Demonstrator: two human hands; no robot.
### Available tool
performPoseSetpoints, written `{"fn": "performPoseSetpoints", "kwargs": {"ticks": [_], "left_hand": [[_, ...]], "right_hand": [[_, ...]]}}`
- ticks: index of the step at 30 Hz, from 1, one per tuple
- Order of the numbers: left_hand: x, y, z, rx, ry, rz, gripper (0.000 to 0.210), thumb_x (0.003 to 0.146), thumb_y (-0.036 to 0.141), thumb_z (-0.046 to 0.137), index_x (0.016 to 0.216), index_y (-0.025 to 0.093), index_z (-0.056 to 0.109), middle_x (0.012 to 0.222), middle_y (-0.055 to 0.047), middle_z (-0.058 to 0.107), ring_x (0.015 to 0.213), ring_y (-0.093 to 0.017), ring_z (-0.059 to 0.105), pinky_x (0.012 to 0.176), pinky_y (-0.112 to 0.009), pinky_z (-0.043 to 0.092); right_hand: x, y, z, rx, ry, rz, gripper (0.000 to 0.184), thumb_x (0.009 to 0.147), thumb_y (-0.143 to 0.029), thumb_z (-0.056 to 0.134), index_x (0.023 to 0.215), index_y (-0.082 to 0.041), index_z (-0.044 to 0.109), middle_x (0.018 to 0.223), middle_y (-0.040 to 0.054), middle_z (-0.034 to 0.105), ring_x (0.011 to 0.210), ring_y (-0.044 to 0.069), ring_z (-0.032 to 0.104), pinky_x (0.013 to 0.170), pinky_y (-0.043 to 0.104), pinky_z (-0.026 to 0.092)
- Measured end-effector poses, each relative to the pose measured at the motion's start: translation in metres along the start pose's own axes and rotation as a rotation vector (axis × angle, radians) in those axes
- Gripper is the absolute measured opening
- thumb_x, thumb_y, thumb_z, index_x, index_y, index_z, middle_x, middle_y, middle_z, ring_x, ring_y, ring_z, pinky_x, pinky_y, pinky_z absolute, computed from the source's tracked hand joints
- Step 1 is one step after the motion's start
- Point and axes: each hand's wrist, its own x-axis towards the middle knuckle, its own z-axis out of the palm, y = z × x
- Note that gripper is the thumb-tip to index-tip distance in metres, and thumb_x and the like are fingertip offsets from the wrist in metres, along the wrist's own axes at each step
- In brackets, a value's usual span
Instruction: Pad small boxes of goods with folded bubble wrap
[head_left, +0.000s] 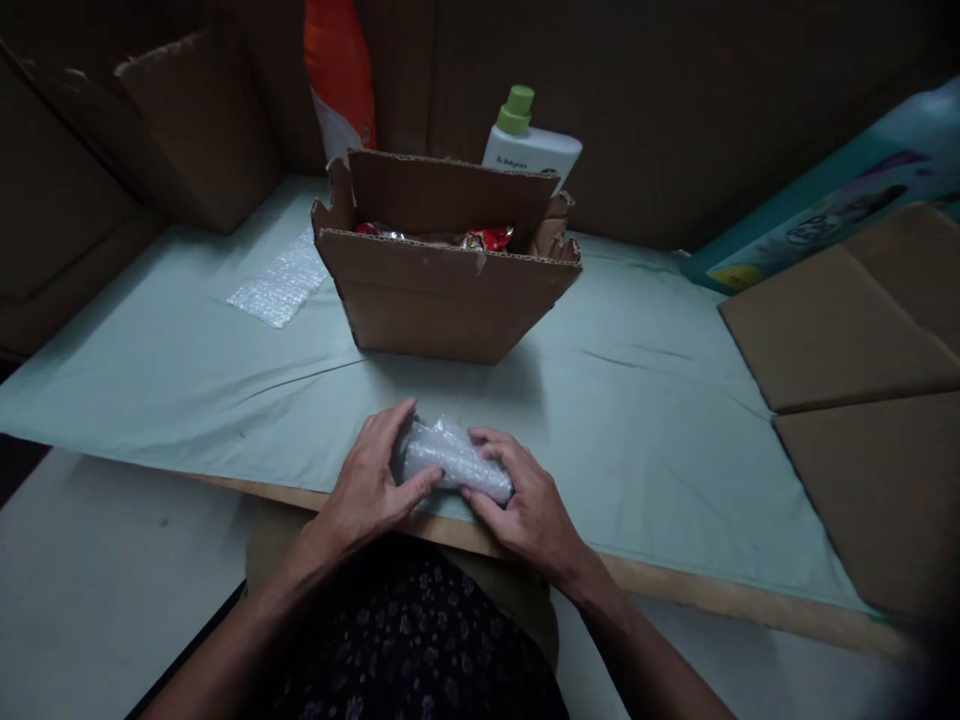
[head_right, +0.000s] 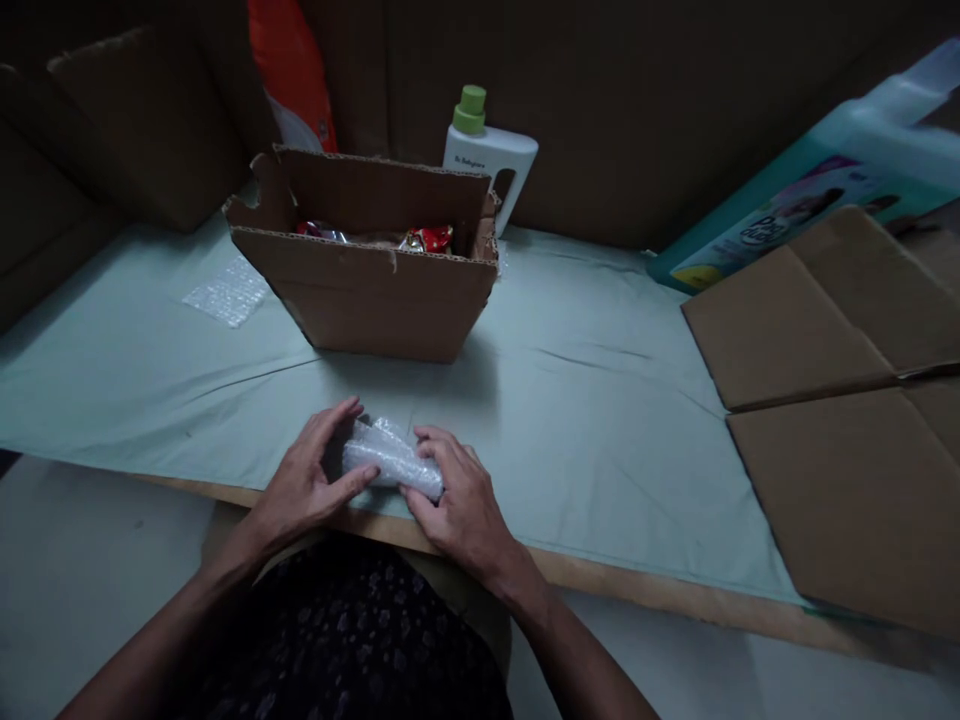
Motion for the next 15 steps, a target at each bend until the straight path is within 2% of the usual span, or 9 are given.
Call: {"fn": "performPoseSetpoints", "kwargs": {"ticks": [2, 4, 6, 8, 9, 12, 14, 15], "left_hand": [[-0.004, 0.006, -0.008, -0.200, -0.125, -0.083, 0.078, 0.087, 0.038, 0.071, 0.155, 0.023, 0.035, 0.136, -0.015, 0.062, 0.121, -0.029, 0.063, 0.101, -0.047, 0.055], [-0.006, 0.012, -0.013, -0.370, -0.229, -0.155, 0.074, 0.089, 0.035, 0.068, 0.155, 0.025, 0.036, 0.123, -0.012, 0.067, 0.104, -0.024, 0.070, 0.087, -0.039, 0.061], [-0.006, 0.017, -0.011, -0.455, -0.237, -0.187, 0.063, 0.092, 0.033, 0.063, 0.151, 0.025, 0.043, 0.112, -0.009, 0.070, 0.090, -0.020, 0.071, 0.076, -0.032, 0.062], [-0.006, 0.019, -0.004, -0.437, -0.181, -0.162, 0.056, 0.093, 0.031, 0.061, 0.147, 0.025, 0.049, 0.113, -0.008, 0.071, 0.092, -0.020, 0.071, 0.077, -0.031, 0.062], [-0.005, 0.019, 0.000, -0.399, -0.163, -0.136, 0.054, 0.093, 0.030, 0.062, 0.145, 0.026, 0.052, 0.115, -0.008, 0.071, 0.096, -0.020, 0.071, 0.080, -0.032, 0.062], [0.001, 0.023, 0.001, -0.257, -0.117, -0.012, 0.051, 0.093, 0.028, 0.062, 0.143, 0.028, 0.054, 0.111, -0.006, 0.073, 0.096, -0.020, 0.071, 0.079, -0.032, 0.063], [0.014, 0.031, -0.012, -0.131, 0.008, 0.156, 0.054, 0.093, 0.028, 0.064, 0.145, 0.030, 0.050, 0.115, -0.006, 0.072, 0.102, -0.021, 0.070, 0.084, -0.036, 0.063], [0.024, 0.037, -0.022, -0.042, 0.109, 0.258, 0.056, 0.094, 0.028, 0.065, 0.147, 0.031, 0.048, 0.121, -0.008, 0.069, 0.111, -0.023, 0.068, 0.093, -0.040, 0.061]], "right_hand": [[-0.001, -0.008, -0.007, 0.139, -0.077, 0.051, 0.023, 0.085, -0.022, 0.067, 0.105, -0.024, 0.058, 0.117, 0.0071, 0.071, 0.100, 0.022, 0.069, 0.086, 0.036, 0.057], [-0.003, -0.011, -0.014, 0.231, -0.160, 0.128, 0.030, 0.082, -0.023, 0.071, 0.110, -0.024, 0.060, 0.109, 0.0045, 0.072, 0.091, 0.020, 0.070, 0.080, 0.032, 0.057], [-0.005, -0.008, -0.019, 0.352, -0.182, 0.206, 0.049, 0.079, -0.029, 0.076, 0.125, -0.025, 0.059, 0.114, 0.0064, 0.071, 0.096, 0.021, 0.071, 0.082, 0.032, 0.058], [-0.007, -0.002, -0.022, 0.492, -0.154, 0.257, 0.070, 0.077, -0.038, 0.080, 0.140, -0.023, 0.052, 0.122, 0.0099, 0.069, 0.103, 0.023, 0.071, 0.086, 0.033, 0.059], [-0.007, 0.002, -0.023, 0.532, -0.141, 0.277, 0.071, 0.078, -0.042, 0.080, 0.140, -0.022, 0.053, 0.121, 0.0106, 0.070, 0.103, 0.024, 0.072, 0.085, 0.033, 0.059], [-0.003, 0.007, -0.031, 0.483, -0.086, 0.318, 0.041, 0.084, -0.048, 0.074, 0.113, -0.019, 0.069, 0.099, 0.0070, 0.074, 0.085, 0.021, 0.072, 0.073, 0.030, 0.060], [0.005, 0.005, -0.046, 0.403, -0.026, 0.295, 0.030, 0.086, -0.047, 0.074, 0.098, -0.020, 0.072, 0.087, 0.0045, 0.074, 0.073, 0.019, 0.071, 0.063, 0.027, 0.059], [0.010, 0.002, -0.057, 0.367, 0.017, 0.257, 0.028, 0.085, -0.046, 0.075, 0.096, -0.021, 0.073, 0.084, 0.0037, 0.074, 0.070, 0.018, 0.070, 0.061, 0.026, 0.059]]}}
